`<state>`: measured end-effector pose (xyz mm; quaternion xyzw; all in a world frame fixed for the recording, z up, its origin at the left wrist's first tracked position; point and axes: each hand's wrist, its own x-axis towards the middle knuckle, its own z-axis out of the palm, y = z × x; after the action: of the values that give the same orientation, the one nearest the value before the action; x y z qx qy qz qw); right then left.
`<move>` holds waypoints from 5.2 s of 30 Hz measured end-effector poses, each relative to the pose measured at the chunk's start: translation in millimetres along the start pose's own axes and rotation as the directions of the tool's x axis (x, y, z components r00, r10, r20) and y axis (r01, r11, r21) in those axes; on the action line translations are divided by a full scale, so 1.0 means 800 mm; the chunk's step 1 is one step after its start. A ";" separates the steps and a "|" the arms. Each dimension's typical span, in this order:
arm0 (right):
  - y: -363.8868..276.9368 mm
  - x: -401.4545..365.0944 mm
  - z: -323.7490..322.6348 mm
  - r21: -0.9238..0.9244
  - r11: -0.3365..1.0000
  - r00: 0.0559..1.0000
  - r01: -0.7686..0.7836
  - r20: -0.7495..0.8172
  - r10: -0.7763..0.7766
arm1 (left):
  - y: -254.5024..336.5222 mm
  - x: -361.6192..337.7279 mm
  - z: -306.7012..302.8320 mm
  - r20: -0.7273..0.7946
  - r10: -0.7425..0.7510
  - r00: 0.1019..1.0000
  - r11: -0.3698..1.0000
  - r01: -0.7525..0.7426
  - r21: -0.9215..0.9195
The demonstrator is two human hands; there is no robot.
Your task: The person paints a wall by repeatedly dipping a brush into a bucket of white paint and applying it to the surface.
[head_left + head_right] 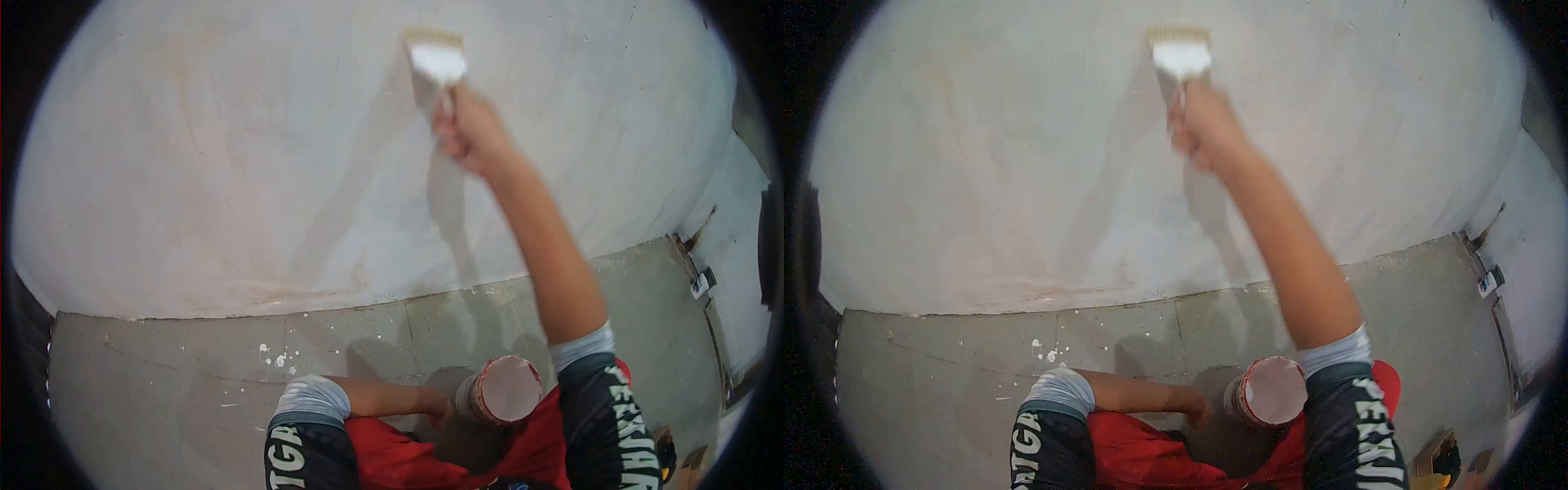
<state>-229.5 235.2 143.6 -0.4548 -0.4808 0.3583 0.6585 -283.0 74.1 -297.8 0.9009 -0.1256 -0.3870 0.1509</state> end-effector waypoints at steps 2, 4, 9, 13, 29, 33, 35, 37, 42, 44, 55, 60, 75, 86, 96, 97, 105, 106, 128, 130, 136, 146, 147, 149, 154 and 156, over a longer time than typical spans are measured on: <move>0.075 -0.026 -0.007 0.034 0.989 0.988 -0.146 -0.045 0.148 | 0.016 -0.035 -0.022 -0.016 0.015 1.000 1.000 -0.015 -0.016; 0.123 -0.049 -0.018 0.092 0.949 0.953 -0.302 0.016 0.302 | 0.038 -0.070 -0.049 0.051 -0.052 0.997 0.999 0.052 0.001; 0.130 -0.084 -0.058 -0.160 0.799 0.795 -0.580 0.105 0.598 | 0.031 -0.026 -0.017 0.081 -0.080 0.993 0.997 0.080 0.008; 0.100 -0.089 -0.120 -0.402 0.730 0.726 -0.552 0.199 0.659 | 0.032 -0.028 -0.014 0.214 -0.137 0.967 0.988 0.150 -0.047; 0.290 -0.135 -0.320 -0.674 0.388 0.501 0.629 0.732 0.461 | -0.027 -0.017 0.068 0.136 0.087 0.987 0.899 -0.019 -0.437; 0.389 -0.143 -0.350 -0.619 0.422 0.460 0.663 0.781 0.422 | -0.059 -0.025 0.160 0.091 -0.088 0.992 0.666 0.127 -0.735; 0.411 -0.139 -0.349 -0.598 0.442 0.467 0.669 0.800 0.377 | -0.019 -0.049 0.092 0.397 -0.231 0.888 0.332 0.456 -0.826; 0.424 -0.140 -0.341 -0.535 0.458 0.420 0.710 0.843 0.334 | -0.061 -0.054 0.151 0.226 0.006 0.974 0.705 0.156 -0.692; 0.448 -0.139 -0.307 -0.395 0.499 0.370 0.771 0.916 0.153 | -0.060 -0.097 0.052 0.081 0.104 0.991 0.973 -0.085 -0.215; 0.452 -0.141 -0.299 -0.373 0.527 0.382 0.764 0.919 0.096 | -0.056 -0.107 0.031 0.036 0.079 0.996 0.986 -0.073 -0.148; 0.450 -0.141 -0.331 -0.465 0.500 0.369 0.730 0.885 0.284 | 0.016 -0.059 -0.008 0.212 -0.332 0.919 0.344 0.327 -0.880; 0.424 -0.142 -0.347 -0.538 0.432 0.413 0.723 0.839 0.354 | -0.002 -0.021 0.004 -0.198 -0.082 0.977 0.369 -0.155 -0.916; 0.297 -0.177 -0.341 -0.743 0.192 0.544 0.641 0.616 0.569 | 0.008 -0.014 -0.058 -0.052 -0.205 0.977 0.348 0.024 -0.937; 0.143 -0.209 -0.271 -0.971 0.197 0.837 0.138 0.221 0.500 | -0.093 -0.124 0.028 -0.486 0.204 0.850 0.681 -0.480 -0.553; 0.153 -0.290 -0.146 -0.854 0.269 0.448 0.446 0.473 0.759 | -0.120 -0.196 0.020 0.004 -0.006 1.000 0.253 0.006 -0.967; 0.172 -0.302 -0.135 -0.853 0.213 0.395 0.476 0.424 0.815 | -0.122 -0.193 0.019 0.009 0.003 1.000 0.257 0.008 -0.966; 0.324 -0.354 -0.114 -0.869 0.120 0.423 0.480 0.349 0.836 | -0.125 -0.188 0.019 -0.008 0.027 1.000 0.311 -0.016 -0.950; 0.333 -0.355 -0.111 -0.891 0.127 0.469 0.435 0.345 0.813 | -0.125 -0.188 0.020 -0.002 0.027 1.000 0.314 -0.011 -0.949; 0.229 -0.313 -0.186 -0.821 0.310 0.289 -0.480 0.186 0.939 | -0.143 -0.172 0.017 0.009 0.130 0.991 0.286 -0.029 -0.958; 0.203 -0.316 -0.199 -0.707 0.242 0.242 -0.665 0.103 0.965 | -0.143 -0.173 0.014 0.026 0.101 0.995 0.329 -0.009 -0.944; 0.215 -0.340 -0.263 -0.453 0.252 0.214 -0.855 0.135 0.968 | -0.147 -0.171 0.015 0.164 0.131 0.978 0.349 0.109 -0.931; 0.227 -0.323 -0.279 -0.449 0.218 0.097 -0.866 0.277 0.956 | -0.174 -0.195 0.087 0.287 -0.288 0.914 0.606 0.405 -0.685; 0.223 -0.317 -0.282 -0.460 0.232 0.107 -0.857 0.282 0.954 | -0.169 -0.201 0.087 0.232 -0.367 0.901 0.652 0.427 -0.627; 0.215 -0.314 -0.288 -0.459 0.250 0.104 -0.853 0.320 0.942 | -0.161 -0.209 0.086 0.162 -0.457 0.875 0.690 0.463 -0.556; 0.186 -0.303 -0.300 -0.367 0.371 0.237 -0.853 0.363 0.901 | -0.128 -0.225 0.068 -0.159 -0.452 0.878 0.839 0.358 -0.410; 0.166 -0.293 -0.303 -0.282 0.494 0.355 -0.822 0.423 0.833 | -0.128 -0.215 0.080 -0.188 -0.429 0.884 0.860 0.335 -0.384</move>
<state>-67.9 4.0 -83.5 -0.5286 -0.3445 0.7408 0.2304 -434.2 216.1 -264.2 0.9115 0.1476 -0.3001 0.2396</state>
